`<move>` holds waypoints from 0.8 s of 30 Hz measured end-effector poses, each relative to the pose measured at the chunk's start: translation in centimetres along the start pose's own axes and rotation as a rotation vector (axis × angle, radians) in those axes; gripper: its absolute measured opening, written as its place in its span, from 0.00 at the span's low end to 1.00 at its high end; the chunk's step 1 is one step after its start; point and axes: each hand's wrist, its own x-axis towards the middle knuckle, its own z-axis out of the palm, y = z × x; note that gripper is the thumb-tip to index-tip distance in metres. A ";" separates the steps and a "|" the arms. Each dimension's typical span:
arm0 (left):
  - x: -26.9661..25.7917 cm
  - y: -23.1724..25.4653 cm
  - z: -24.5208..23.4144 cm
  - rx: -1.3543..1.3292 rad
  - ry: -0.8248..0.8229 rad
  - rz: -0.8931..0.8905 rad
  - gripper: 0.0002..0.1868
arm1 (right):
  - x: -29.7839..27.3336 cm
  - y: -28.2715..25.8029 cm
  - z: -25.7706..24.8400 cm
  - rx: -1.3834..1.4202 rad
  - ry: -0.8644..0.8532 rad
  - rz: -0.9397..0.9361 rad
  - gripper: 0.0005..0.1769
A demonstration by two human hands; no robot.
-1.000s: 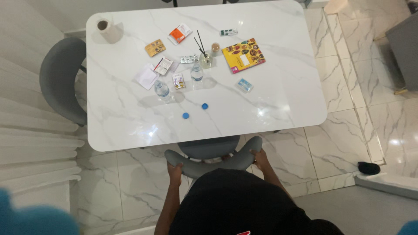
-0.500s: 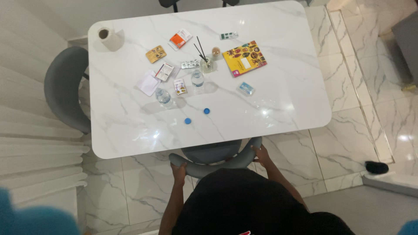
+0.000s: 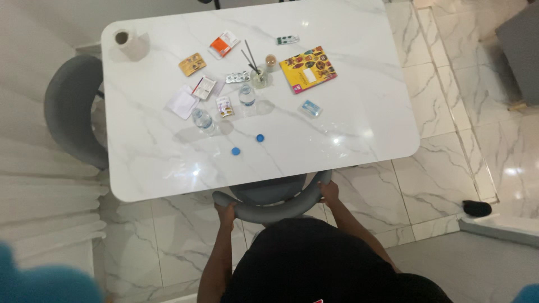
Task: The person moves three chairs one by one from a living area to a white dining table.
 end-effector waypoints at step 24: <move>0.9 -0.5 -1.3 0.435 -0.139 0.235 0.42 | -2.0 3.6 1.0 0.029 -0.168 -0.069 0.39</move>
